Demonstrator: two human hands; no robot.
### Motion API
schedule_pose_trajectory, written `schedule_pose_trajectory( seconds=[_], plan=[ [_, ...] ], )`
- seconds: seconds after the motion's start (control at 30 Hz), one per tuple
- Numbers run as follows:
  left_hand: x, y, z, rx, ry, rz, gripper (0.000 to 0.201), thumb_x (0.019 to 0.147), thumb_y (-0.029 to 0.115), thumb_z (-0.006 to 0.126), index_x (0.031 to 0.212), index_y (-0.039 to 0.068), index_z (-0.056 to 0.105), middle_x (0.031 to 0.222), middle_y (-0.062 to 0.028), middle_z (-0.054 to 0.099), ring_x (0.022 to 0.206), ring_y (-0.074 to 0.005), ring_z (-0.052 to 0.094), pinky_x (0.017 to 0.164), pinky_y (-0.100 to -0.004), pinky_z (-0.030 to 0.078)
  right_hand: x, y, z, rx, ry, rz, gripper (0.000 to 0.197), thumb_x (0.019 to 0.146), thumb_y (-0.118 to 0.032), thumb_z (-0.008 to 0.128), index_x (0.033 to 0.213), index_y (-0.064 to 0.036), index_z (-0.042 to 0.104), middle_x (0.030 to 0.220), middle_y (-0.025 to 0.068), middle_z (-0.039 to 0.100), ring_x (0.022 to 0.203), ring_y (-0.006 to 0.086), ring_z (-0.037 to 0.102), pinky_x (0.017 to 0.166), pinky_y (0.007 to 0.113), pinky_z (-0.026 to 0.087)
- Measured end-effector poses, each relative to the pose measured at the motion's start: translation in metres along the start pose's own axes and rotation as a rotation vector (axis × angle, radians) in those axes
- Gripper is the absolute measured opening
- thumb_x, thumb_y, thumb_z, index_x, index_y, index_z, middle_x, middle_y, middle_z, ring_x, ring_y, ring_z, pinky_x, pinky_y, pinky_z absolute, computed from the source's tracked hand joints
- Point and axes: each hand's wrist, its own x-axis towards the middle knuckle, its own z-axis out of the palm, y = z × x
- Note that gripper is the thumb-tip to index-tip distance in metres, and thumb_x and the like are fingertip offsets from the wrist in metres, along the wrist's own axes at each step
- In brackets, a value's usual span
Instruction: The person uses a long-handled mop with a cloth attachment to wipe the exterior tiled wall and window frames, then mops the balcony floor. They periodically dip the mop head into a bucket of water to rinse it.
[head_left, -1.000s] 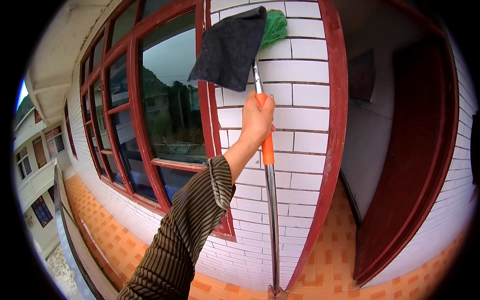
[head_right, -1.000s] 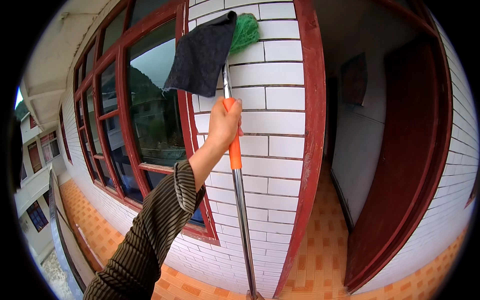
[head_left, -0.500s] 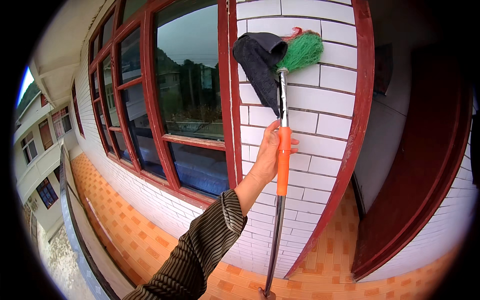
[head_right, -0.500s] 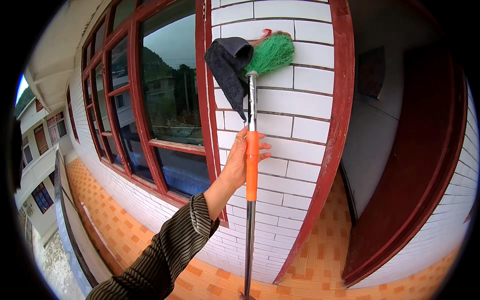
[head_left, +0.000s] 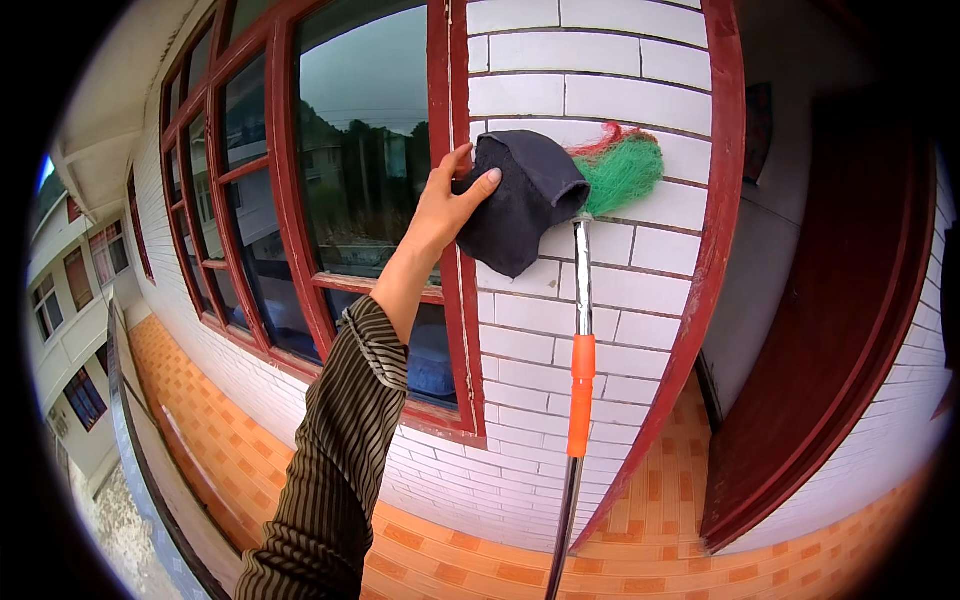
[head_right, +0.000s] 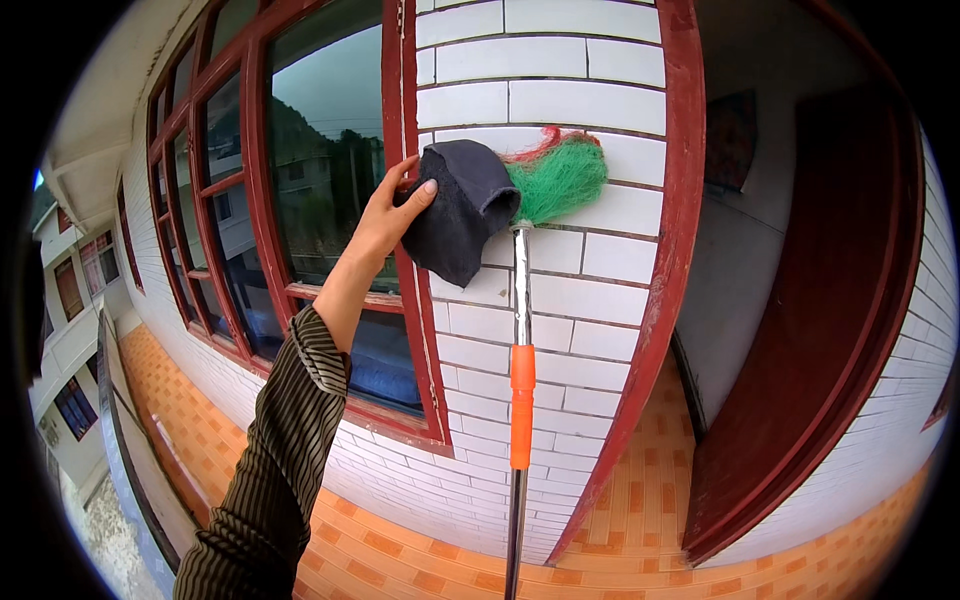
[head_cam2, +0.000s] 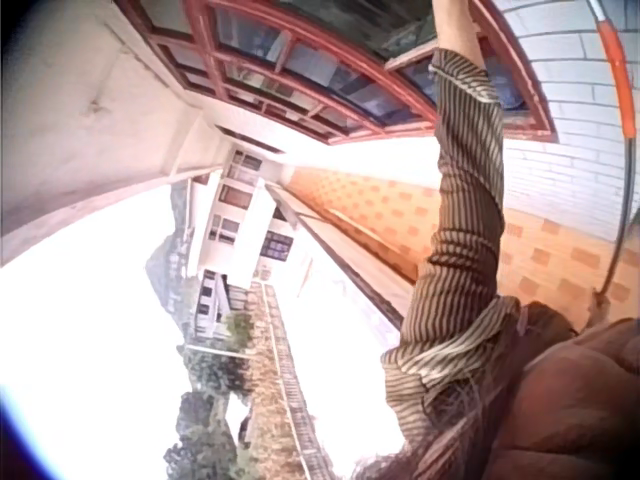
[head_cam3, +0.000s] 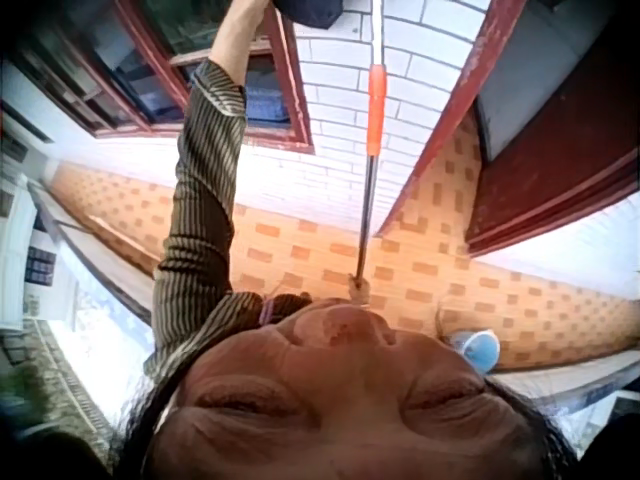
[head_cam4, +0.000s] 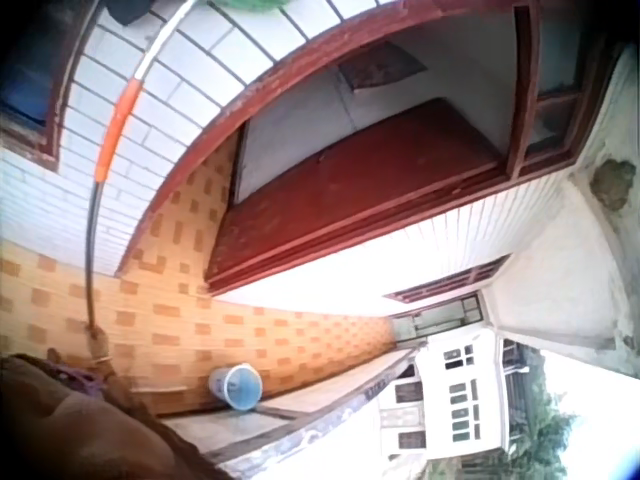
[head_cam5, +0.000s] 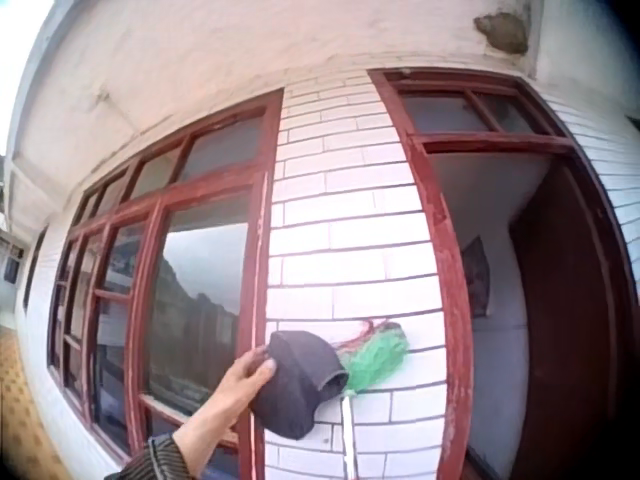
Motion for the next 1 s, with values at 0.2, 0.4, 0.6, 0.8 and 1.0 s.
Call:
schedule_pose_trajectory(
  seconds=[0.2,0.4,0.6,0.8,1.0],
  plan=[
    [-0.004,0.04,0.01,0.587,-0.122,0.617,0.062,0.078,0.024,0.076,0.135,0.026,0.052,0.138,-0.0125,0.043,0.125,-0.0342,0.043,0.103,-0.0448,0.038,0.019,-0.107,0.017,0.035,0.048,-0.259,0.023,0.087,-0.02,0.069,0.076,-0.0029,0.059,0.056,-0.001,0.042,0.051,0.0115,0.036,0.046,0.031,0.035],
    [-0.02,0.064,0.023,0.394,-0.415,0.641,0.042,0.081,0.001,0.06,0.121,0.013,0.06,0.133,-0.0099,0.047,0.125,-0.0287,0.047,0.105,-0.0386,0.04,0.024,-0.121,0.027,-0.039,0.153,-0.381,0.018,0.088,-0.015,0.066,0.078,-0.0026,0.059,0.055,-0.0006,0.038,0.051,0.0103,0.034,0.046,0.031,0.033],
    [-0.024,0.081,0.022,0.363,-0.459,0.607,0.021,0.085,0.01,0.065,0.105,0.007,0.058,0.124,-0.0087,0.05,0.114,-0.0251,0.051,0.096,-0.0354,0.043,0.007,-0.135,0.019,0.104,0.162,-0.341,0.024,0.09,-0.019,0.063,0.073,-0.0047,0.055,0.056,-0.001,0.034,0.052,0.0092,0.032,0.045,0.031,0.031],
    [-0.015,0.102,0.011,0.27,0.046,0.64,0.01,0.094,0.011,0.057,0.097,0.002,0.054,0.08,-0.0161,0.06,0.071,-0.034,0.057,0.068,-0.0342,0.047,-0.007,-0.119,0.005,-0.035,0.075,-0.364,0.018,0.09,-0.02,0.061,0.081,-0.0043,0.061,0.055,0.0002,0.041,0.052,0.01,0.036,0.045,0.031,0.032],
    [0.011,0.15,-0.021,0.408,-0.027,0.673,0.014,0.091,0.018,0.062,0.094,0.004,0.061,0.077,-0.0157,0.064,0.069,-0.0307,0.061,0.065,-0.0347,0.048,-0.017,-0.049,-0.008,-0.194,-0.058,-0.367,0.016,0.09,-0.021,0.062,0.086,-0.0045,0.064,0.056,0.001,0.046,0.051,0.0099,0.04,0.045,0.031,0.034]
  ],
)
